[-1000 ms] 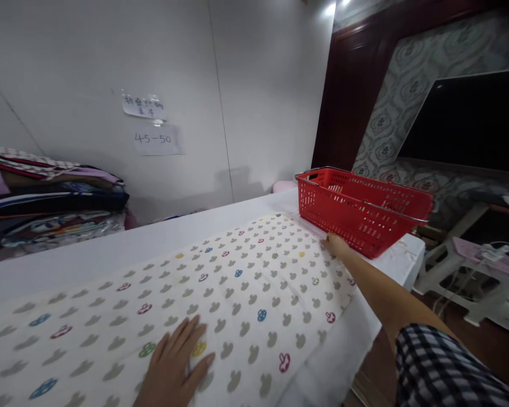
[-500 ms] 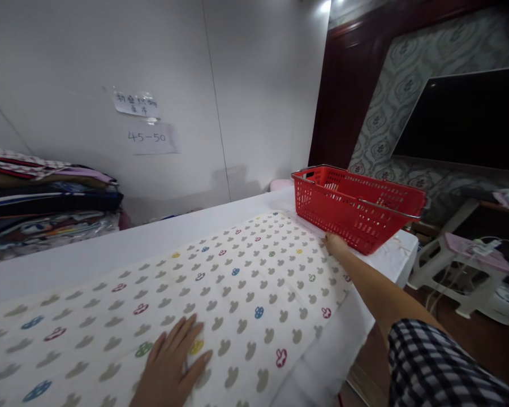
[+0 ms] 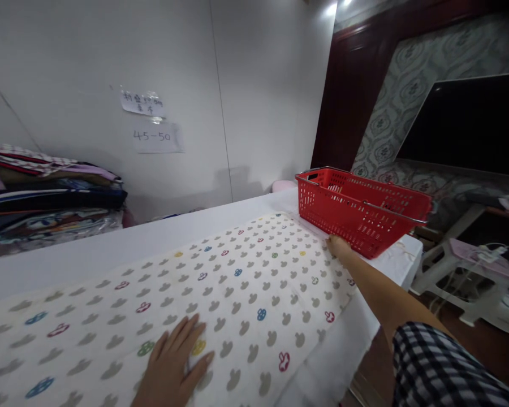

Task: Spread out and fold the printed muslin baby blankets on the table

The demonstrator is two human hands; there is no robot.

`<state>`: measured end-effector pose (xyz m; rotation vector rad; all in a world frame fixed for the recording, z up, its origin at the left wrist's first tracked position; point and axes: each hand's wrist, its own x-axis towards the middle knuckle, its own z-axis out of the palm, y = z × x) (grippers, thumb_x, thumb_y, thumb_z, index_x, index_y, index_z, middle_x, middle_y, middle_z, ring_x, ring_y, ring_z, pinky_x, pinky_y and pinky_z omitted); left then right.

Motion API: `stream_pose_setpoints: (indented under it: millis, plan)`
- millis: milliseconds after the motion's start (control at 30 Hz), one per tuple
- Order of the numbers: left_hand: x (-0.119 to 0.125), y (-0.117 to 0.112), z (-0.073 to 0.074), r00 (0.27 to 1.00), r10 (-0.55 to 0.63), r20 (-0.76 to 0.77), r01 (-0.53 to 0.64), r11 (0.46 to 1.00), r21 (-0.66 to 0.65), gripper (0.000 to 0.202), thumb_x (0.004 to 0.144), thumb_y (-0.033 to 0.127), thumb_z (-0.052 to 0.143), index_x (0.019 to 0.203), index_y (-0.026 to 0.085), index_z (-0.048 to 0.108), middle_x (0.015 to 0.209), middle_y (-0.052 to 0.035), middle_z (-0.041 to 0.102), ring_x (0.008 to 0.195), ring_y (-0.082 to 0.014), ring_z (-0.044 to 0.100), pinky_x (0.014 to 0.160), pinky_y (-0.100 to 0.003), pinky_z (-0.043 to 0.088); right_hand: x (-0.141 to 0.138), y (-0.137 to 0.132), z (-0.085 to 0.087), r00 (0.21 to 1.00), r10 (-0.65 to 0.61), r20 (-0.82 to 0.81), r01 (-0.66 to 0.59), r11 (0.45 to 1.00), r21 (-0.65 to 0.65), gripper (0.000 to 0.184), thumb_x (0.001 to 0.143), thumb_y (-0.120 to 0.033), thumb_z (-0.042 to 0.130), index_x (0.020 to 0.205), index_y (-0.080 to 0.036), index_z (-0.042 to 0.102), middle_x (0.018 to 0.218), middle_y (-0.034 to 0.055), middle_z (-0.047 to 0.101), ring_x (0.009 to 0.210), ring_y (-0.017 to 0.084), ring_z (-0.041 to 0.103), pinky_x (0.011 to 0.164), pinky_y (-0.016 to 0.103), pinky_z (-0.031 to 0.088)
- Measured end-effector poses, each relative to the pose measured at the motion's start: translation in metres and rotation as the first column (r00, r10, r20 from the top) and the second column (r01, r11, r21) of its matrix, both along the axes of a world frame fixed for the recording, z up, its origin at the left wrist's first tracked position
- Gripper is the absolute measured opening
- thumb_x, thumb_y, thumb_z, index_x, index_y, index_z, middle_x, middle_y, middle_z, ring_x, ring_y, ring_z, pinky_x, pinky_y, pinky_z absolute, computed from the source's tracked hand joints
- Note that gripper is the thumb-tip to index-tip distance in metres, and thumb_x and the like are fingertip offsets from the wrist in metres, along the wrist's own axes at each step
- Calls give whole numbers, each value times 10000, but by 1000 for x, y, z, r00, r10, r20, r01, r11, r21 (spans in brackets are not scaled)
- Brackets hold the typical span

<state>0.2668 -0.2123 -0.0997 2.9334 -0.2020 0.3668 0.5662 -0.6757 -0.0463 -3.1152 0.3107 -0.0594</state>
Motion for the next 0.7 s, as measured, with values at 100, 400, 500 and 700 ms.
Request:
stream_pose_setpoints:
  millis: [100,400,500,700]
  plan:
    - [0,-1,1,1000,-1,-7,1,1000,-3,527,841,531,460,1326,324,457,1418,-7,418,1315,-268,359,1049,-518,331,-1,0,-2,998,-2,61,3,1000,-5,345,969,-298,336,1098,-107,593,985,138,668,895,191,644,758,293,488]
    - [0,-3,1,1000,11,-24,-10,1000,10,533,840,538,452,1322,311,466,1420,-11,412,1323,-258,347,1063,-525,308,10,-3,-1,998,7,-56,-4,999,47,319,939,-313,396,981,-112,641,783,98,686,697,173,666,649,281,504]
    - [0,-3,2,1000,16,-17,-16,1000,3,521,832,534,464,1305,318,486,1404,-10,434,1310,-264,367,1058,-522,319,19,5,1,996,57,-63,-53,997,61,325,932,-360,422,983,-128,642,832,89,686,724,162,661,661,258,497]
    - [0,0,0,1000,-1,17,0,999,32,512,823,514,488,1302,334,489,1388,6,448,1280,-272,411,1032,-510,366,43,29,0,994,100,-43,-99,995,32,287,919,-357,497,1060,-126,592,1029,84,624,901,172,608,793,346,500]
